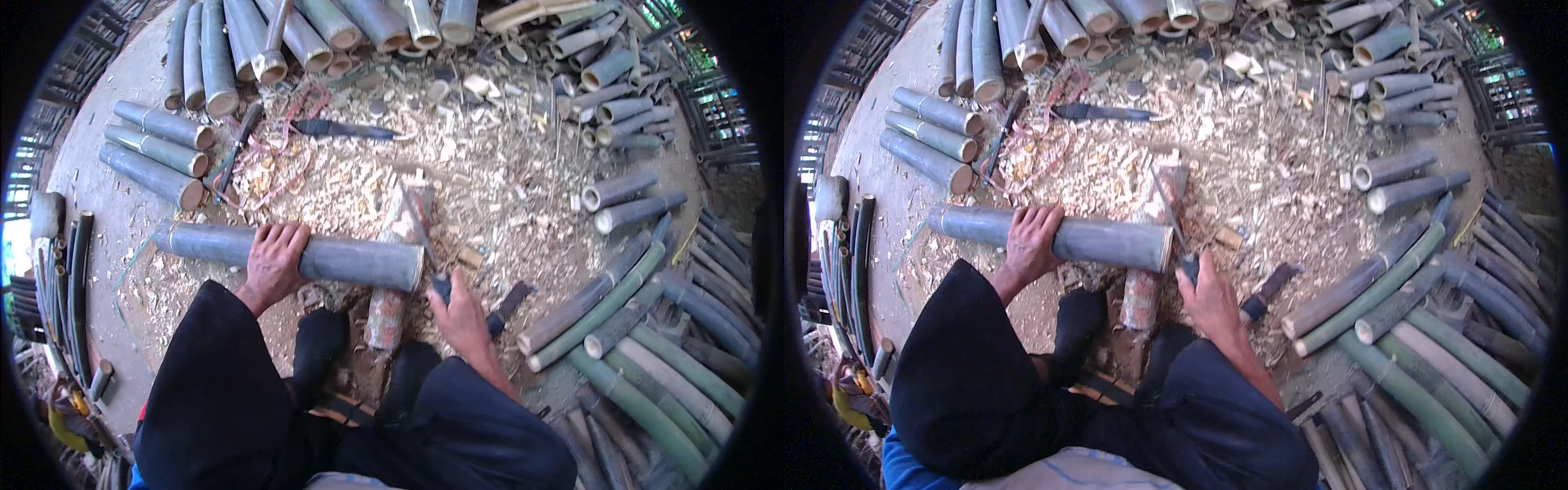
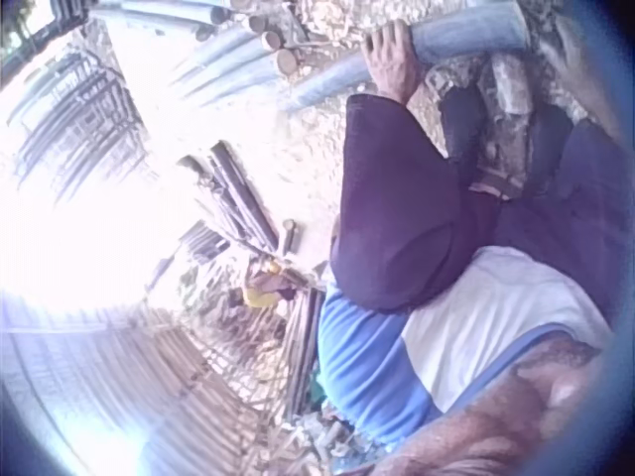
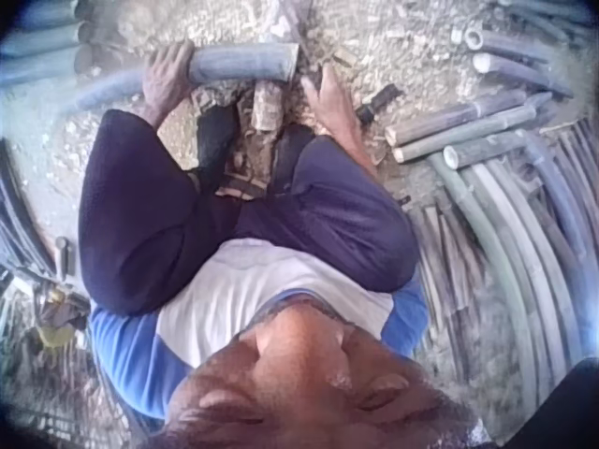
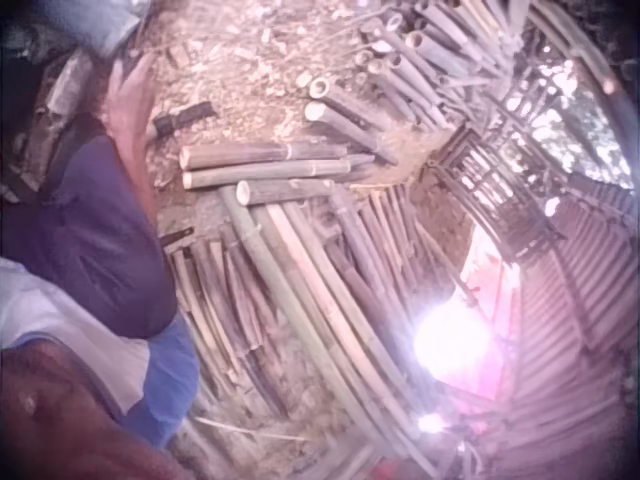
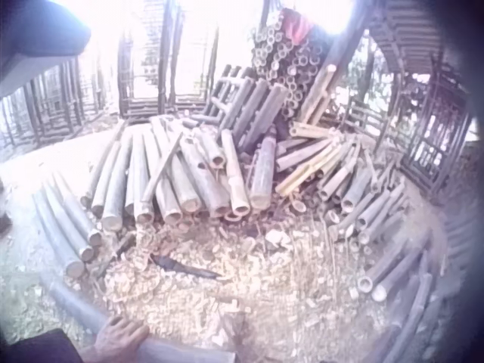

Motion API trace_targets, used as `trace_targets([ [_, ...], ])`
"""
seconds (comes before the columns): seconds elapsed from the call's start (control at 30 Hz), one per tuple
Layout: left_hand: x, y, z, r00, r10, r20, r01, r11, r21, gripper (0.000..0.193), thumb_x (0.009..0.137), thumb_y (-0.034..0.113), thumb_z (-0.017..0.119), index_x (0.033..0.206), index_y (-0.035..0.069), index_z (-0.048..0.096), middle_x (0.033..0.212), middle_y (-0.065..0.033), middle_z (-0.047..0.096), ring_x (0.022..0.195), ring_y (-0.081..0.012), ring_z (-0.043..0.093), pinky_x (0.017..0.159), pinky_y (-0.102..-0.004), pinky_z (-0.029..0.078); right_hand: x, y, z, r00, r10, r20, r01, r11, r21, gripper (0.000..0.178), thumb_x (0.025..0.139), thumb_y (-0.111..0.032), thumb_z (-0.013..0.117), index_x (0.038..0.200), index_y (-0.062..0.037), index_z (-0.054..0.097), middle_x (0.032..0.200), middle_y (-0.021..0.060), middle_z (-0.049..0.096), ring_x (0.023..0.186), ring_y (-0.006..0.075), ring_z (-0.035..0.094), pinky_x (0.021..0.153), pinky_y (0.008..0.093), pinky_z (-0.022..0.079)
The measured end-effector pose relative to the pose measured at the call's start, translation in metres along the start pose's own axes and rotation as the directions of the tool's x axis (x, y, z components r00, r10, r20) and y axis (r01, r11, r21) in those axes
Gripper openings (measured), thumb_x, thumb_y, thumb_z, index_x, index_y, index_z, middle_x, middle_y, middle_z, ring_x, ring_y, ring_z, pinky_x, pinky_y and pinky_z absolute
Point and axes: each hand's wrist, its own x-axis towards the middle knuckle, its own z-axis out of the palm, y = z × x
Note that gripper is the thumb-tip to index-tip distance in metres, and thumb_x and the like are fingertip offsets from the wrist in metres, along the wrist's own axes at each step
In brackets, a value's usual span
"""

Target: The person saws a piece of bamboo by hand while seated on the ground, then uses a knife to scrape and refine the edges of the cut sections.

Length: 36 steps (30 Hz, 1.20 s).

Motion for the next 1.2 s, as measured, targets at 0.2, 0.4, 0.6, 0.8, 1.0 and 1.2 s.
trace_targets([
  [0.2, -0.005, -0.002, -0.004, 0.999, 0.008, -0.044, -0.007, 1.000, 0.002, 0.082, 0.060, 0.032, 0.094, 0.129, 0.006, 0.057, 0.122, -0.0116, 0.066, 0.119, -0.0317, 0.063, 0.106, -0.0476, 0.045, -0.012, -0.056, -0.025, 0.894, -0.330, -0.302, 0.380, 0.917, 0.121, 0.035, 0.099, -0.018, 0.075, 0.120, 0.0025, 0.055, 0.083, 0.0196, 0.071, 0.073, 0.0373, 0.076, 0.060, 0.0448, 0.058],
  [0.4, -0.001, 0.001, 0.000, 0.999, 0.007, -0.044, -0.008, 1.000, -0.011, 0.084, 0.060, 0.034, 0.095, 0.130, 0.006, 0.057, 0.123, -0.0120, 0.066, 0.120, -0.0316, 0.063, 0.107, -0.0477, 0.045, -0.001, -0.034, -0.006, 1.000, 0.001, -0.023, -0.002, 0.999, -0.042, 0.036, 0.100, -0.019, 0.074, 0.119, 0.0013, 0.051, 0.085, 0.0241, 0.072, 0.073, 0.0439, 0.074, 0.060, 0.0495, 0.058],
  [0.6, -0.008, -0.004, -0.002, 0.999, 0.008, -0.051, -0.008, 1.000, 0.008, 0.083, 0.061, 0.034, 0.094, 0.130, 0.005, 0.058, 0.121, -0.0123, 0.066, 0.118, -0.0309, 0.064, 0.107, -0.0473, 0.045, -0.012, -0.062, -0.022, 0.887, -0.340, -0.313, 0.395, 0.909, 0.134, 0.034, 0.101, -0.021, 0.074, 0.117, -0.0003, 0.053, 0.081, 0.0216, 0.070, 0.070, 0.0370, 0.075, 0.060, 0.0457, 0.059],
  [0.8, -0.002, -0.005, 0.009, 1.000, -0.011, -0.021, 0.011, 1.000, -0.021, 0.092, 0.055, 0.032, 0.096, 0.134, 0.007, 0.056, 0.129, -0.0133, 0.065, 0.122, -0.0332, 0.062, 0.107, -0.0506, 0.044, 0.012, -0.034, -0.015, 0.997, 0.048, 0.068, -0.047, 0.999, -0.028, 0.035, 0.102, -0.022, 0.071, 0.119, -0.0001, 0.051, 0.083, 0.0243, 0.071, 0.074, 0.0462, 0.074, 0.062, 0.0514, 0.058],
  [1.0, -0.006, -0.002, 0.000, 0.998, 0.011, -0.055, -0.010, 1.000, 0.013, 0.085, 0.061, 0.035, 0.094, 0.132, 0.006, 0.056, 0.123, -0.0118, 0.066, 0.121, -0.0314, 0.063, 0.107, -0.0475, 0.045, -0.008, -0.055, -0.030, 0.921, -0.279, -0.272, 0.341, 0.914, 0.219, 0.034, 0.101, -0.022, 0.072, 0.119, 0.0003, 0.052, 0.086, 0.0231, 0.071, 0.074, 0.0417, 0.075, 0.062, 0.0477, 0.058],
  [1.2, 0.001, -0.001, -0.006, 0.996, -0.032, 0.084, 0.037, 0.998, -0.053, 0.093, 0.055, 0.032, 0.095, 0.136, 0.010, 0.056, 0.127, -0.0133, 0.064, 0.122, -0.0344, 0.061, 0.108, -0.0507, 0.043, 0.021, -0.027, -0.016, 0.999, -0.023, 0.047, 0.021, 0.999, 0.029, 0.037, 0.100, -0.022, 0.073, 0.120, 0.0016, 0.052, 0.089, 0.0243, 0.070, 0.081, 0.0444, 0.075, 0.066, 0.0495, 0.058],
])
